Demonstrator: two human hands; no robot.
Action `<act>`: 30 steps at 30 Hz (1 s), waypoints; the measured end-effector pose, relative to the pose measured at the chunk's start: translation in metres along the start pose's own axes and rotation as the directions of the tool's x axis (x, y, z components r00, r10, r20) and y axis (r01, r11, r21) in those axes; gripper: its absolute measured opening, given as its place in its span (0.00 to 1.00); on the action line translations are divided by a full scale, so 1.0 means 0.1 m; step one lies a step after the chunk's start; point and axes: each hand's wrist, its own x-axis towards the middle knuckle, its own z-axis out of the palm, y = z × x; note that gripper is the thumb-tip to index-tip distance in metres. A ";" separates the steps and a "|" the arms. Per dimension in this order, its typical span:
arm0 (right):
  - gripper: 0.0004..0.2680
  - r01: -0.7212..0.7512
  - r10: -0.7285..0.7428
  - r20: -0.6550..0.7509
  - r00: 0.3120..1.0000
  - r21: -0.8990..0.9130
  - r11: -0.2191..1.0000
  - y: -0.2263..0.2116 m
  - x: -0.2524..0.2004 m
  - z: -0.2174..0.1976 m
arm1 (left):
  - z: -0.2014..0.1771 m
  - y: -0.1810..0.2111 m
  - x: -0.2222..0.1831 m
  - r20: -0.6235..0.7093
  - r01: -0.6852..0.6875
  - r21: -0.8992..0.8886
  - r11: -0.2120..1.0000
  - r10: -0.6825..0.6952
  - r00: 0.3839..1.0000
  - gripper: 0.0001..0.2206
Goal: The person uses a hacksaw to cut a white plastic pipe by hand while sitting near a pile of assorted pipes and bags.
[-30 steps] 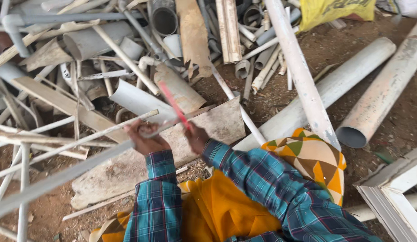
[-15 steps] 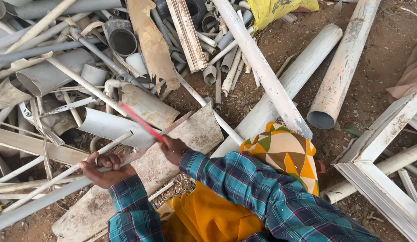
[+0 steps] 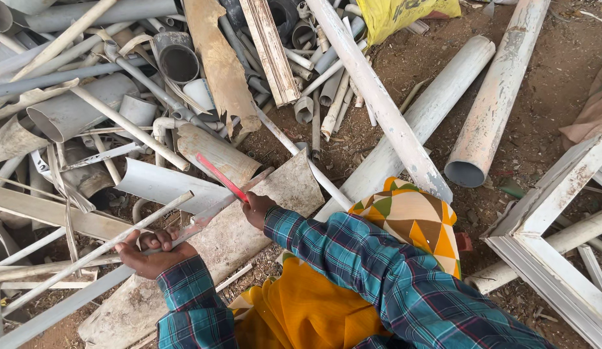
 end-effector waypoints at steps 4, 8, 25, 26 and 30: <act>0.11 0.112 -0.114 0.113 0.987 0.018 0.994 -0.21 -0.31 0.30 | 0.09 -0.15 0.06 -0.081 -0.073 0.102 0.992 0.081 0.993 0.16; 0.12 0.075 -0.076 -0.017 0.997 -0.021 0.997 -0.07 -0.18 0.25 | 0.17 -0.08 -0.10 -0.011 -0.050 0.047 0.998 0.050 0.999 0.16; 0.11 0.142 -0.145 -0.056 0.988 -0.062 0.988 0.23 0.00 0.28 | 0.18 -0.11 -0.09 -0.055 -0.064 0.041 0.997 0.067 0.996 0.18; 0.11 0.192 -0.193 -0.042 0.980 -0.022 0.981 0.18 -0.09 0.36 | 0.19 -0.13 -0.03 -0.082 -0.070 0.048 0.996 0.074 0.994 0.18; 0.12 0.290 -0.293 -0.059 0.954 -0.048 0.956 0.00 -0.34 0.40 | 0.19 -0.16 -0.13 -0.119 -0.033 -0.015 0.999 0.031 0.992 0.19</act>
